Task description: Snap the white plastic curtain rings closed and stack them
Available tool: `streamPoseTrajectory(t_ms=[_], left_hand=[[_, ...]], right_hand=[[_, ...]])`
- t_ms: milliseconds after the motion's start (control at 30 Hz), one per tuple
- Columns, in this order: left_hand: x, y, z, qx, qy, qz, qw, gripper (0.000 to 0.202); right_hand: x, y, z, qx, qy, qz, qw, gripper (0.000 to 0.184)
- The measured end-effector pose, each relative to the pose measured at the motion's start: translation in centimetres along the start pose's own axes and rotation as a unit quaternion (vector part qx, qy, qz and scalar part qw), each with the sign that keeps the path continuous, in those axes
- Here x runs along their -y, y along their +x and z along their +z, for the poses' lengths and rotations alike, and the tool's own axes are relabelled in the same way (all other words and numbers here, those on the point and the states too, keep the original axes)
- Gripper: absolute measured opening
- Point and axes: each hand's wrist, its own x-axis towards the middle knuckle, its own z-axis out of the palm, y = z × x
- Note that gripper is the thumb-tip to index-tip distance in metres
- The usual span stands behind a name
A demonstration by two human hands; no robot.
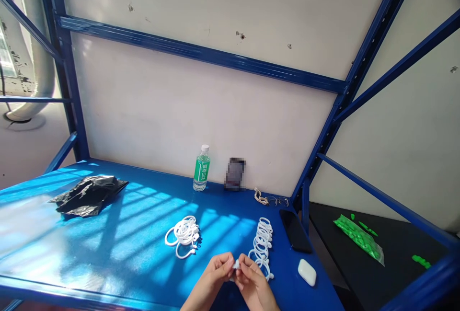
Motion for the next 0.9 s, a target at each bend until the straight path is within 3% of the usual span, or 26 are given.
streamPoseTrajectory(t_ms=[233, 433, 533, 667, 767, 900], left_hand=[[0.4, 0.4, -0.1, -0.003, -0.011, 0.010, 1.000, 0.050], [0.4, 0.7, 0.0, -0.063, -0.068, 0.017, 0.996, 0.050], [0.3, 0.8, 0.1, -0.065, -0.006, 0.033, 0.997, 0.053], [-0.9, 0.1, -0.4, -0.103, 0.132, 0.095, 0.981, 0.051], [-2.9, -0.9, -1.5, -0.161, 0.255, 0.163, 0.939, 0.041], [-5.7, -1.9, -4.0, -0.253, 0.488, 0.283, 0.786, 0.022]], right_hand=[[-1.0, 0.5, -1.3, -0.022, 0.062, 0.024, 0.998, 0.035], [-0.8, 0.6, -0.8, -0.008, 0.117, 0.013, 0.993, 0.032], [0.0, 0.3, -0.6, 0.001, 0.051, -0.001, 0.999, 0.031], [2.5, -0.3, -0.7, -0.035, -0.163, -0.065, 0.984, 0.043], [5.0, -0.5, -2.0, -0.092, -0.345, -0.136, 0.924, 0.049], [7.4, -0.3, -4.8, -0.170, -0.494, -0.205, 0.828, 0.045]])
